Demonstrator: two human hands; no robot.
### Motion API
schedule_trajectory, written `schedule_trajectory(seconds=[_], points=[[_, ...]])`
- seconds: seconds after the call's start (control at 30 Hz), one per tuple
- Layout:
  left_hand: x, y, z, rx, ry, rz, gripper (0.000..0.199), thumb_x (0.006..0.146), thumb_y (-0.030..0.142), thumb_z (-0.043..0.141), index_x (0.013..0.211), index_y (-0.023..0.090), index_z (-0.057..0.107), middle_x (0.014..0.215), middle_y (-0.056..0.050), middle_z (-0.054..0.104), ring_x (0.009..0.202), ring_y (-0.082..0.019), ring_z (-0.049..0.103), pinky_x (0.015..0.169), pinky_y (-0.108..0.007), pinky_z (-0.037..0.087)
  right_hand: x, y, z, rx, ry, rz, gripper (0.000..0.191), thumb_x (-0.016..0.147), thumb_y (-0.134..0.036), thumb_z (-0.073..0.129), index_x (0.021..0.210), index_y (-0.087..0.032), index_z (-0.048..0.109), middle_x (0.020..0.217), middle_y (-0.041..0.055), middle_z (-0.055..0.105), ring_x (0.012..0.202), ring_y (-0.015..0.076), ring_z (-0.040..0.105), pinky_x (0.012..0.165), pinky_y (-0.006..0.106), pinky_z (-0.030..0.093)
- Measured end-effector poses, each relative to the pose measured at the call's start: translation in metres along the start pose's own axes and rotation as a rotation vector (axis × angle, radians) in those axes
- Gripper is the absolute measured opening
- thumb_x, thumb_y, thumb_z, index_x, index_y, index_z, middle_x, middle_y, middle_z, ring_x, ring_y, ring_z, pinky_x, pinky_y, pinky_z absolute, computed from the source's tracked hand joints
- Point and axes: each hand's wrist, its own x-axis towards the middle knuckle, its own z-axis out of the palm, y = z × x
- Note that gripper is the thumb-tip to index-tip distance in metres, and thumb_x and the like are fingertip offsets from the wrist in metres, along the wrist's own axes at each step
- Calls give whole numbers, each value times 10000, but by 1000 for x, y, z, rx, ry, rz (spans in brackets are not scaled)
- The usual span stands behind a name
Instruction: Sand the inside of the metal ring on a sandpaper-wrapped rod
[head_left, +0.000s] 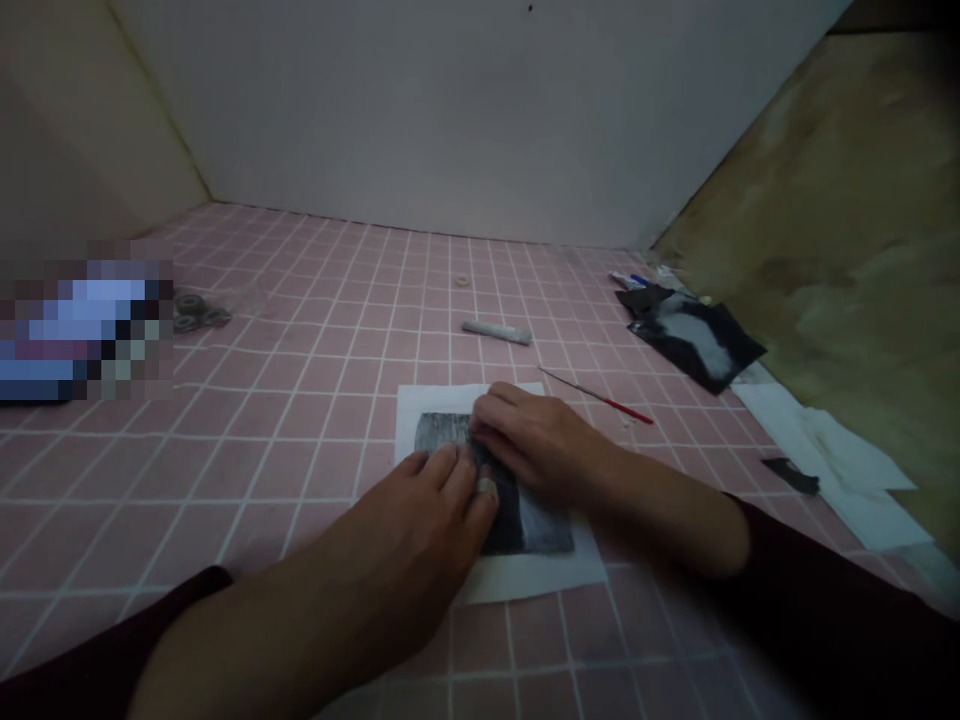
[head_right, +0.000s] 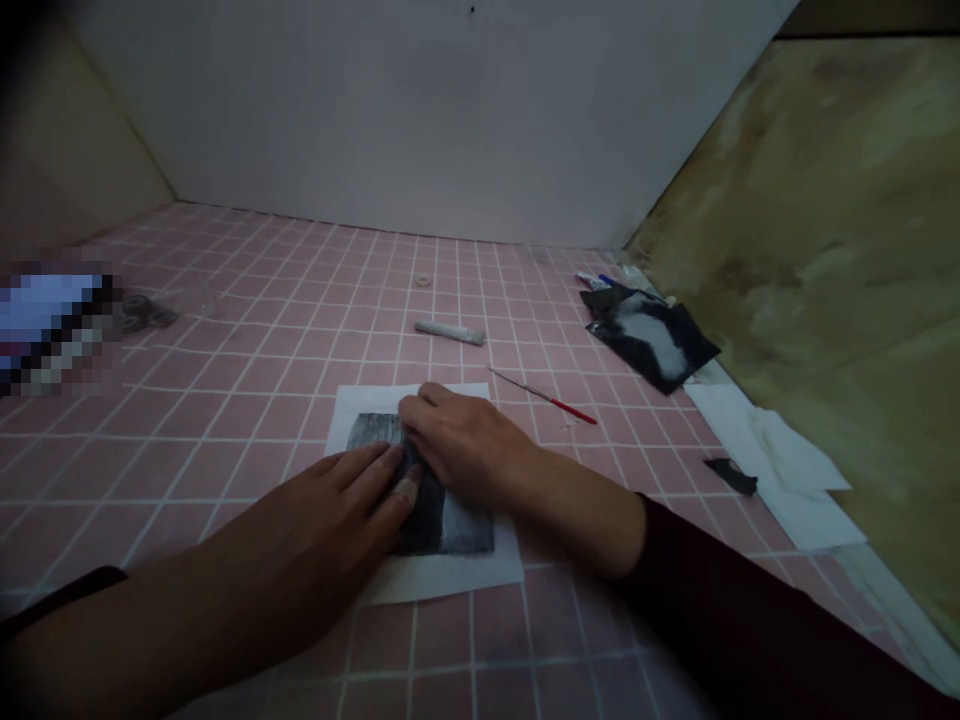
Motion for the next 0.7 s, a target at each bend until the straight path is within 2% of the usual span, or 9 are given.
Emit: schedule_trajectory(seconds=[0.07, 0.2, 0.4, 0.57, 0.7], points=[[0, 0, 0, 7, 1, 0, 389, 851, 155, 420, 1214, 50, 513, 1158, -202, 571, 1076, -350, 511, 839, -482, 477, 1, 1, 1, 37, 17, -24, 124, 930, -166, 385, 886, -149, 499, 895, 62, 534, 753, 141, 493, 669, 250, 374], [-1, 1, 0, 23, 31, 5, 396, 877, 159, 394, 1244, 41, 485, 1151, -193, 577, 1059, -324, 520, 845, -459, 475, -1, 6, -2, 21, -34, 9, 70, 891, -147, 464, 842, -158, 511, 840, 41, 546, 759, 147, 502, 701, 262, 375], [0, 1, -2, -5, -3, -14, 340, 850, 153, 431, 1168, 81, 529, 1130, -175, 575, 1075, -333, 505, 808, -453, 477, 3, 3, 5, 122, 108, -34, 93, 913, -144, 430, 866, -151, 509, 862, 48, 553, 788, 142, 501, 710, 248, 381], [-1, 1, -2, 10, 0, 3, 306, 868, 166, 421, 1139, 88, 540, 1139, -180, 569, 1072, -330, 501, 810, -455, 470, 0, 6, -6, 55, 4, -19, 94, 849, -103, 500, 783, -165, 471, 761, 9, 530, 695, 126, 460, 656, 242, 345], [-1, 1, -1, 8, 1, -6, 299, 862, 169, 443, 1134, 95, 541, 1151, -180, 563, 1088, -332, 496, 810, -452, 470, 1, 4, -3, 65, 74, -22, 71, 893, -139, 454, 835, -154, 493, 825, 38, 536, 741, 137, 482, 687, 249, 365]])
